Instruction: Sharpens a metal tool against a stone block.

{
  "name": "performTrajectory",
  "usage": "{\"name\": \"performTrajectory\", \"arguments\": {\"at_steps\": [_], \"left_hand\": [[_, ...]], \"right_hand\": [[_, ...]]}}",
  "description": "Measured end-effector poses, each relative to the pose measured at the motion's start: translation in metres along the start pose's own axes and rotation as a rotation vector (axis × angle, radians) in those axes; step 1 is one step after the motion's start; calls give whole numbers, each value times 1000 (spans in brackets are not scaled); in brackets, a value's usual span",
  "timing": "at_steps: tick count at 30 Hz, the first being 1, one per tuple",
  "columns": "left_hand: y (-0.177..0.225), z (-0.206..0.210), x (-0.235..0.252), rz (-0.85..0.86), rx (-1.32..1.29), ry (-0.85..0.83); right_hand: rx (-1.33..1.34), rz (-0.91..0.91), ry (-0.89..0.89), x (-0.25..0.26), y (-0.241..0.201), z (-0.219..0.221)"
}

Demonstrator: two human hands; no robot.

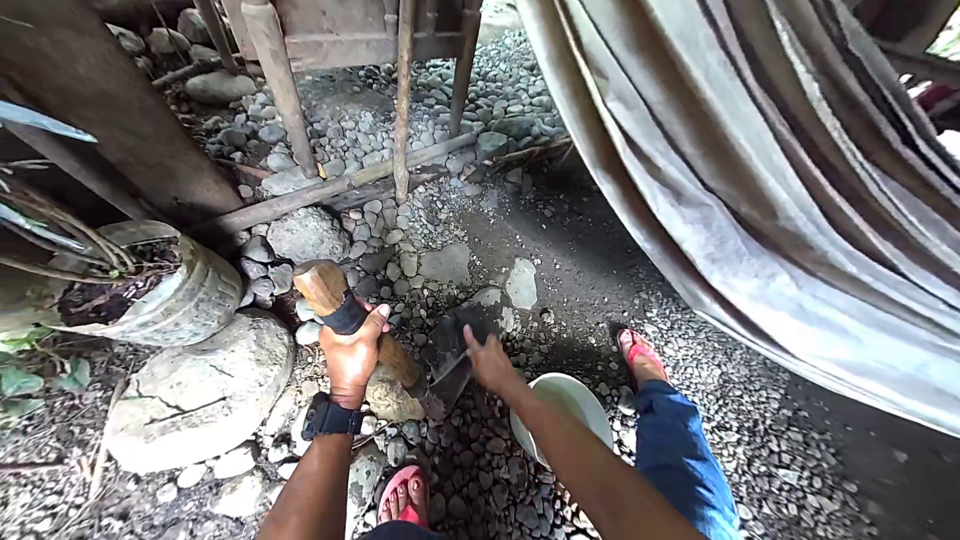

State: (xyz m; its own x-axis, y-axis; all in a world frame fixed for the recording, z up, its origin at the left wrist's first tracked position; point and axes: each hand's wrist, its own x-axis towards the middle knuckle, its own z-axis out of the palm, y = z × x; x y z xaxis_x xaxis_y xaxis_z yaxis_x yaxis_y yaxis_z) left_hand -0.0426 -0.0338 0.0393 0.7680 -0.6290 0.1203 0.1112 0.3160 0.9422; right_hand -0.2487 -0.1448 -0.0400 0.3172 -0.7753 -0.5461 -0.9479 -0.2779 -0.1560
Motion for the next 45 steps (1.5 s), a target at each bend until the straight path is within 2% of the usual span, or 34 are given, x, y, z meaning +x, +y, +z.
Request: {"name": "performTrajectory", "arguments": {"at_steps": [3,6,8,12,14,17,19,24,30,35,36,39,41,43,45], "left_hand": [[2,0,-1,17,-8,-17],[2,3,-1,1,-13,-2],[0,1,-1,14,-20,-18],[-1,-3,-5,20,-20,-40],[0,-3,-4,29,-8,-28],[-2,-1,-3,18,10,2],[-5,-2,-2,27,3,-10],[-3,-1,-5,48,-7,-32],[-13,-10,0,3,-28,27],[-15,-16,-2,3,-42,37],[-15,-16,-1,5,-37,38],[-17,-17,0,-3,-49,50],[-18,-19,1,-2,-76,27],[-19,-21,-1,14,-94,11],[-17,-21,-5,15,-87,18]], "right_hand": [[12,56,1,11,-7,-12],[-79,-149,-67,-28,-1,16],[-117,-206,-91,-34,1,26],[8,-6,2,6,-8,-3],[2,11,-12,6,-11,-7],[-77,-188,-80,-30,0,20],[-98,-241,-85,-34,6,30],[30,9,-11,11,-2,-11],[-86,-238,-69,-28,19,30],[78,10,17,11,10,-4],[67,9,9,9,9,-5],[-24,-203,-47,-18,21,18],[-54,-278,-81,-23,30,28],[1,-212,-34,-11,29,17],[47,-37,-22,4,19,-1]]}}
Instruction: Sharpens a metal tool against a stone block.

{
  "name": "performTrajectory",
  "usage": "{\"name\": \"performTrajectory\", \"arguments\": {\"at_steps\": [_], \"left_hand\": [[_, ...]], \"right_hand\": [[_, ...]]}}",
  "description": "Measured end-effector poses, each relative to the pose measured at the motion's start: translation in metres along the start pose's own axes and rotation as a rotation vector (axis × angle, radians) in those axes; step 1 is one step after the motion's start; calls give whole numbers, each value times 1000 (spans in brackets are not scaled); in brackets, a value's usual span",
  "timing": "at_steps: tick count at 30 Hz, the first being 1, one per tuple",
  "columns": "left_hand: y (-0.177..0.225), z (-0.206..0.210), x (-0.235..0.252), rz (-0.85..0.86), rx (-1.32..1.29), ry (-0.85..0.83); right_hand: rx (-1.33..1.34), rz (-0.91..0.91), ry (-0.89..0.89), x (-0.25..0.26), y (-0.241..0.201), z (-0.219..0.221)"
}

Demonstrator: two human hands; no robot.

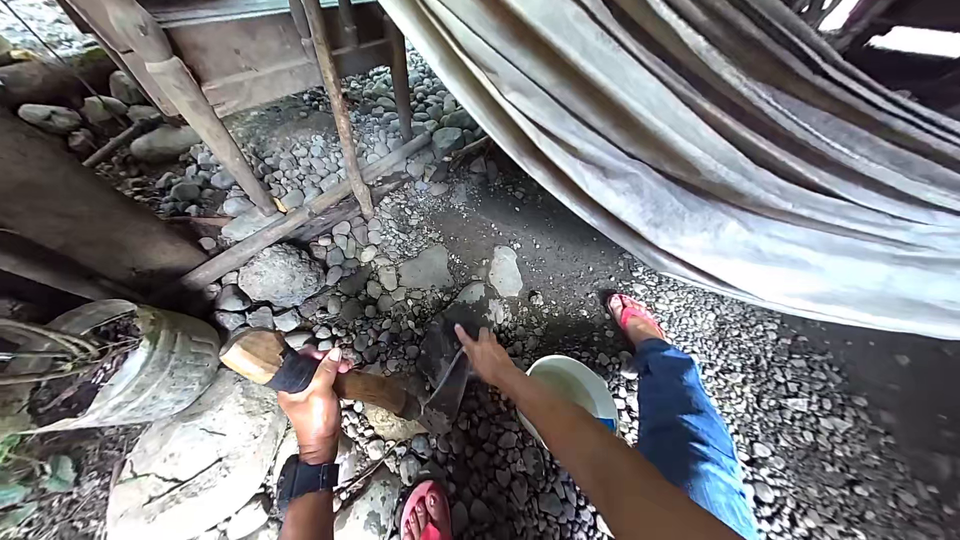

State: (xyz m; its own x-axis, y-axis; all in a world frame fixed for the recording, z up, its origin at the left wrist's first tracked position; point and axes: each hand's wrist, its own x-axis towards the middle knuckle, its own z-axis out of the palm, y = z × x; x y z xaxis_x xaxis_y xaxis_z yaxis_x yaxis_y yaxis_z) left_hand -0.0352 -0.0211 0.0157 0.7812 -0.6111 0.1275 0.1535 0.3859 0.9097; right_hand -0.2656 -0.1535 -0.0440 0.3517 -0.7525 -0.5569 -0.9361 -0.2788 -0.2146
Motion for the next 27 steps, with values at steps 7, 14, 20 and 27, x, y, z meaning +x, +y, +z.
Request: {"name": "performTrajectory", "arguments": {"at_steps": [7,14,20,27], "left_hand": [[4,7,0,-8,53,39],[11,8,-6,16,67,12],[9,9,-3,-2,71,26],[16,16,-4,-29,102,37]], "right_hand": [[-62,-222,-57,-39,3,39],[7,71,-4,-3,-16,6],[-70,-126,-48,-32,-4,32],[0,-51,1,-24,-14,21]]}}
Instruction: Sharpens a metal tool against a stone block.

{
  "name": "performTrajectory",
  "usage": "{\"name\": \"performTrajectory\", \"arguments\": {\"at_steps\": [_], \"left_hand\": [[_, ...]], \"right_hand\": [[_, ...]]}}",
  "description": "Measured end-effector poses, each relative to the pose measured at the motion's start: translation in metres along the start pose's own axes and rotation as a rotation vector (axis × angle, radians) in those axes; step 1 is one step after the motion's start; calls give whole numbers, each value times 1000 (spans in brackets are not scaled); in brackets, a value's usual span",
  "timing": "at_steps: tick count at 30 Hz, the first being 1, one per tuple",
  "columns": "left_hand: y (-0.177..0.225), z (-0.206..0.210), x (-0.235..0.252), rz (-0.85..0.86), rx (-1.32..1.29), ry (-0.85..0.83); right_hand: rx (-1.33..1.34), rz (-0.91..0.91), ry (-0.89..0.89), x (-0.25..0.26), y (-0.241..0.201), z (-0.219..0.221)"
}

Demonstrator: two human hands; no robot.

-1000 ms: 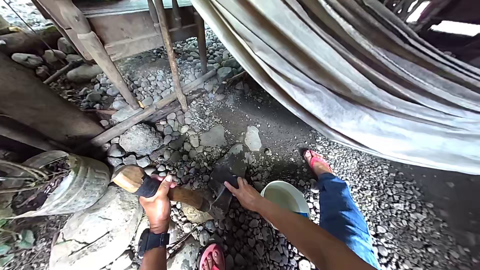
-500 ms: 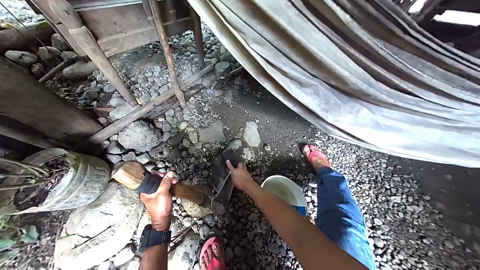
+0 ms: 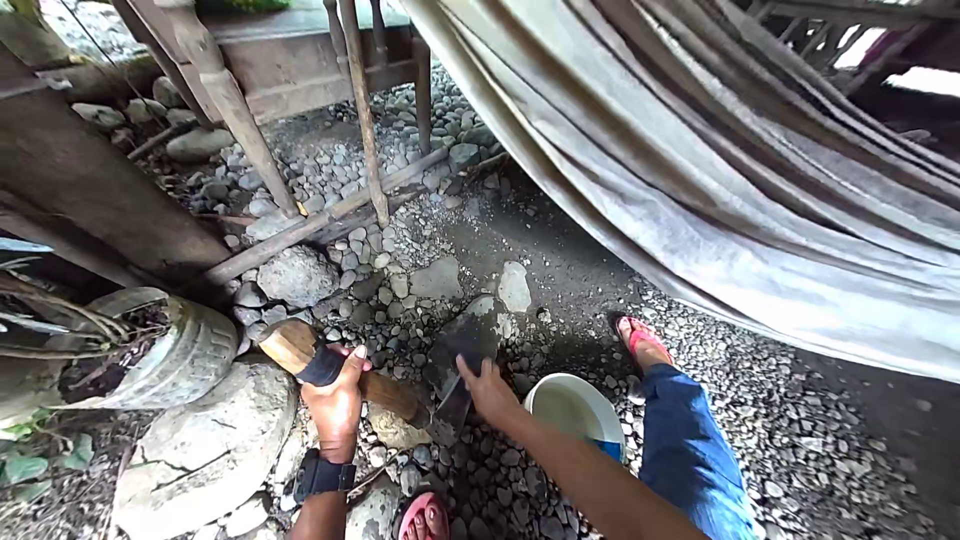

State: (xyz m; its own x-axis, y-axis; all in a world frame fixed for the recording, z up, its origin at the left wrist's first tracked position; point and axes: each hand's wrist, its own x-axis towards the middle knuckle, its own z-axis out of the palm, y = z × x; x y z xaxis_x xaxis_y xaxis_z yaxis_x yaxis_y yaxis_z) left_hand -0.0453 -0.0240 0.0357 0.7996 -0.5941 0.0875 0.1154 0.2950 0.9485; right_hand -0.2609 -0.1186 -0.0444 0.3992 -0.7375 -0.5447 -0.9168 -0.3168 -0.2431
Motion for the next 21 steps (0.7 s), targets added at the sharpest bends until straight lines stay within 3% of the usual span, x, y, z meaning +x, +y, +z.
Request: {"name": "performTrajectory", "arguments": {"at_steps": [3,9,14,19,21], "left_hand": [[-2,0,-1,17,-14,-21],[-1,-3,-3,32,-28,-36],[-3,1,-3,18,-12,-37],[-2,2,-11,33,-35,-42],[1,3,-13,44,-25,-30]], "right_hand": [[-82,-117,-77,-15,7,16],[16,121,11,23,-4,-22],[-88,-162,-67,-17,10,21],[63,123,65,25,5,-16],[116,126,71,15,-2,-19]]}}
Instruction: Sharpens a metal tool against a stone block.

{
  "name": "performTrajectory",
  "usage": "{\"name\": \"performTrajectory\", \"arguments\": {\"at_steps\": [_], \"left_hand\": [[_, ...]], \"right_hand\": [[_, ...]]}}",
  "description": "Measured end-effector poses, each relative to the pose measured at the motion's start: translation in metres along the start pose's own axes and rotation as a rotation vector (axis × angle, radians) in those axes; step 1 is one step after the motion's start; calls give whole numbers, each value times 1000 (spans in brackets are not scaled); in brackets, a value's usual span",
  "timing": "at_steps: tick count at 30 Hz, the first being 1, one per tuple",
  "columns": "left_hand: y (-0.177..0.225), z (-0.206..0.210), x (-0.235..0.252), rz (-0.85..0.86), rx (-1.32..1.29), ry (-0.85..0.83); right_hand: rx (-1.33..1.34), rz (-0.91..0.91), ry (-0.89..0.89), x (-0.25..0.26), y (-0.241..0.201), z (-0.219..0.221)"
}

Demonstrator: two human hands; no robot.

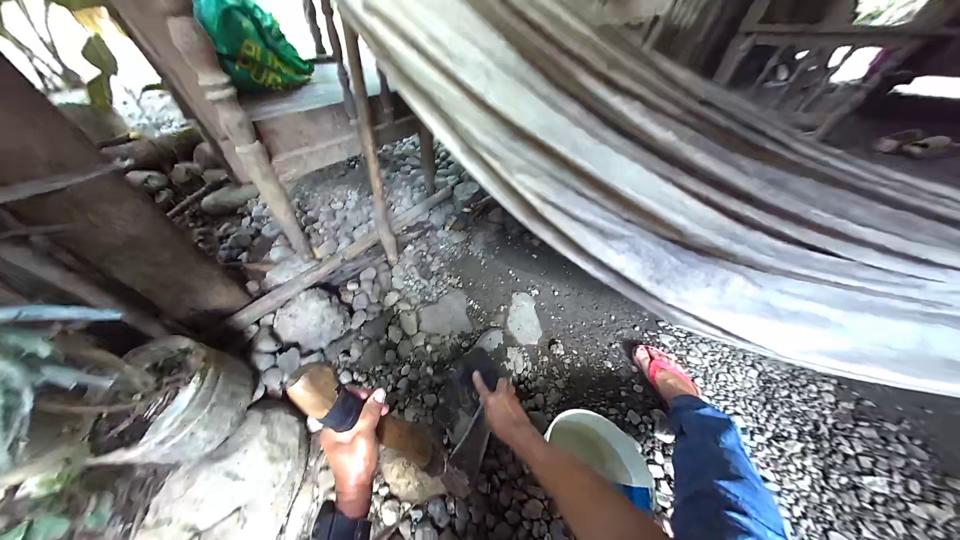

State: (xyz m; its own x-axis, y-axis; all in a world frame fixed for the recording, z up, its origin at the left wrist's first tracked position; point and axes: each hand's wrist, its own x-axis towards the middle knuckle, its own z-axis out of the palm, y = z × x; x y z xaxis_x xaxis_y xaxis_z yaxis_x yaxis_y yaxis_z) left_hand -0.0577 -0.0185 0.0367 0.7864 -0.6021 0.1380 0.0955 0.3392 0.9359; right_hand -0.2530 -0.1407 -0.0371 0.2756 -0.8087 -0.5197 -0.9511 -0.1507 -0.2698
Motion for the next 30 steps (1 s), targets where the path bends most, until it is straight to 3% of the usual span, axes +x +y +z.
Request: {"name": "performTrajectory", "arguments": {"at_steps": [3,5,11,15,17,23,30], "left_hand": [[0,4,-1,-20,6,-27],[-2,2,1,-12,-9,-99],[2,2,2,-14,-22,-99],[-2,3,5,-18,9,-75],[-3,1,6,-11,11,-82],[5,2,7,-16,30,-83],[-5,-4,6,-16,44,-14]], "right_hand": [[31,-238,-68,-45,17,18],[-12,-337,-82,-44,29,30],[71,-25,-21,0,7,2],[45,-207,-73,-48,21,30],[17,-229,-80,-46,28,35],[76,9,-41,7,6,2],[108,-19,-39,15,21,10]]}}
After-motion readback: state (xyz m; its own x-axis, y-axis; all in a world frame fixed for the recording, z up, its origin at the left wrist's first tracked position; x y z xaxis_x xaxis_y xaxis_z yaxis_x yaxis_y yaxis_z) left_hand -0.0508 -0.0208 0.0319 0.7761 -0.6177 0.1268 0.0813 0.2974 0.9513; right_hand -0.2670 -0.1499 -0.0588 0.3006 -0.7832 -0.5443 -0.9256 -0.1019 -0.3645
